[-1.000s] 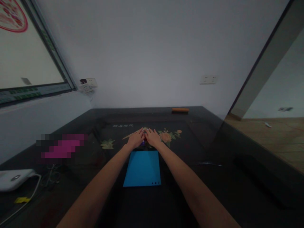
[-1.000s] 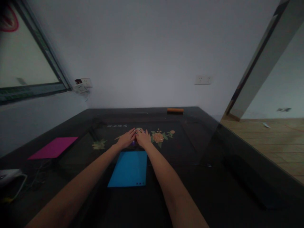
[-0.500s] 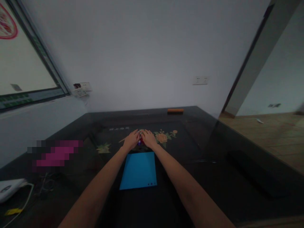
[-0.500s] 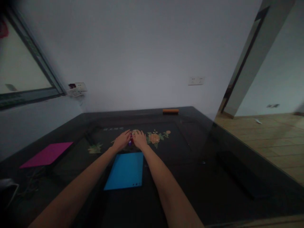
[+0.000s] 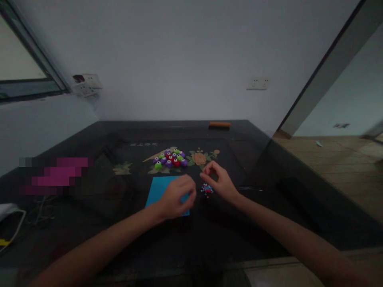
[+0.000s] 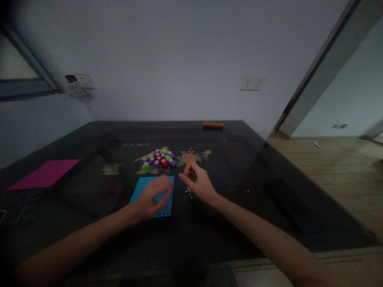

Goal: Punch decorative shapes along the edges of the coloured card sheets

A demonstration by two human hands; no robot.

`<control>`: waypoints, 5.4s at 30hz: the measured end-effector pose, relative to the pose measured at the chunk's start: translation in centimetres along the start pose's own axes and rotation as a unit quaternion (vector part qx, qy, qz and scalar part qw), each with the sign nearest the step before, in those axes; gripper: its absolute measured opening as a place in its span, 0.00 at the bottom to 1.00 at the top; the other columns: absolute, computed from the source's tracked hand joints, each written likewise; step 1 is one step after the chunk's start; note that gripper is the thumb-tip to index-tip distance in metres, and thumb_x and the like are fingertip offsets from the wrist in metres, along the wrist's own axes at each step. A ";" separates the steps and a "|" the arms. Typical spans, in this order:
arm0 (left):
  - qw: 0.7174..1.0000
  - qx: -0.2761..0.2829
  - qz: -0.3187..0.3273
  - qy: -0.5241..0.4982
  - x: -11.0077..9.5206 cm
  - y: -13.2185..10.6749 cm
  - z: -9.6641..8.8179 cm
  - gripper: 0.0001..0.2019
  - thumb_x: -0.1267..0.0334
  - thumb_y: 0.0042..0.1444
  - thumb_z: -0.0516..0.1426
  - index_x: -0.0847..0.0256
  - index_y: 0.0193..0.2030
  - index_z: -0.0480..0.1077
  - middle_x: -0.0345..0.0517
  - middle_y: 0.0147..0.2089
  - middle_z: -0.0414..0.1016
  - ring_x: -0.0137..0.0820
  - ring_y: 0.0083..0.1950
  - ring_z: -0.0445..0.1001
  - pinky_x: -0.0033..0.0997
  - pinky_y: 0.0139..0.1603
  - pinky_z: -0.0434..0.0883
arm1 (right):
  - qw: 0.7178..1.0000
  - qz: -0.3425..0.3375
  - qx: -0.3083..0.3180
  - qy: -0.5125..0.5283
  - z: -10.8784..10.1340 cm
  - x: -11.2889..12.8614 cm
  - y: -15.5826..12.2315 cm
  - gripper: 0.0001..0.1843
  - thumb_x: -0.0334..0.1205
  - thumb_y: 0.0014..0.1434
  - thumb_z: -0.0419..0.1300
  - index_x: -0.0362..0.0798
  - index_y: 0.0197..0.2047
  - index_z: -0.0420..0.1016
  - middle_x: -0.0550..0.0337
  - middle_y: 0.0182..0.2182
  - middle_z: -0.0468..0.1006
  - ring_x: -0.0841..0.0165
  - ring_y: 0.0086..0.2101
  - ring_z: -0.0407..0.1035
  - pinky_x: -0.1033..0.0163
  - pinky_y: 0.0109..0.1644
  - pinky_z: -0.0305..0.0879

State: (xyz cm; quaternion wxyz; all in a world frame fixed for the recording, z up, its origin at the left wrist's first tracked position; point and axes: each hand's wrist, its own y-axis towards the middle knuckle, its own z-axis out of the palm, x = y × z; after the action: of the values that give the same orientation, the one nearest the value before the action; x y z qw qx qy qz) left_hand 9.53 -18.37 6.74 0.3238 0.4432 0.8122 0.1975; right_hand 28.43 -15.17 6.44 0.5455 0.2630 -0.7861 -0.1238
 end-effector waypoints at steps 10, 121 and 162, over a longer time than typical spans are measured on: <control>0.936 0.287 0.119 -0.165 -3.4 -6.1 6.2 0.18 0.74 0.43 0.55 0.58 0.17 0.46 0.31 0.15 0.47 0.24 0.17 0.48 0.28 0.17 0.49 | 0.973 0.014 0.210 0.091 4.0 -1.0 -10.5 0.25 0.37 0.55 0.54 0.48 0.16 0.40 0.71 0.14 0.45 0.78 0.17 0.41 0.67 0.21 0.40; 0.884 0.279 -0.063 -0.370 -2.9 -5.1 5.1 0.16 0.75 0.46 0.51 0.59 0.17 0.46 0.29 0.16 0.45 0.19 0.17 0.45 0.21 0.17 0.47 | 0.937 0.040 0.324 0.127 3.1 -1.6 -10.0 0.16 0.25 0.38 0.52 0.47 0.14 0.45 0.73 0.13 0.45 0.79 0.16 0.42 0.70 0.21 0.39; 0.889 0.290 -0.059 -0.349 -3.0 -5.2 5.3 0.18 0.75 0.48 0.50 0.58 0.16 0.44 0.29 0.15 0.43 0.19 0.16 0.44 0.22 0.17 0.46 | 0.934 0.045 0.332 0.121 3.3 -1.8 -10.2 0.15 0.23 0.37 0.52 0.47 0.14 0.46 0.73 0.13 0.46 0.80 0.16 0.43 0.70 0.20 0.40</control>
State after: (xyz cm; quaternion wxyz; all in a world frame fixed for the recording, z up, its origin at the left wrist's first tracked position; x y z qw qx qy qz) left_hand 11.37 -23.46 0.88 0.4540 0.5094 0.6925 -0.2339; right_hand 28.72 -22.98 -1.16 0.5234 0.4062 -0.7212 0.2021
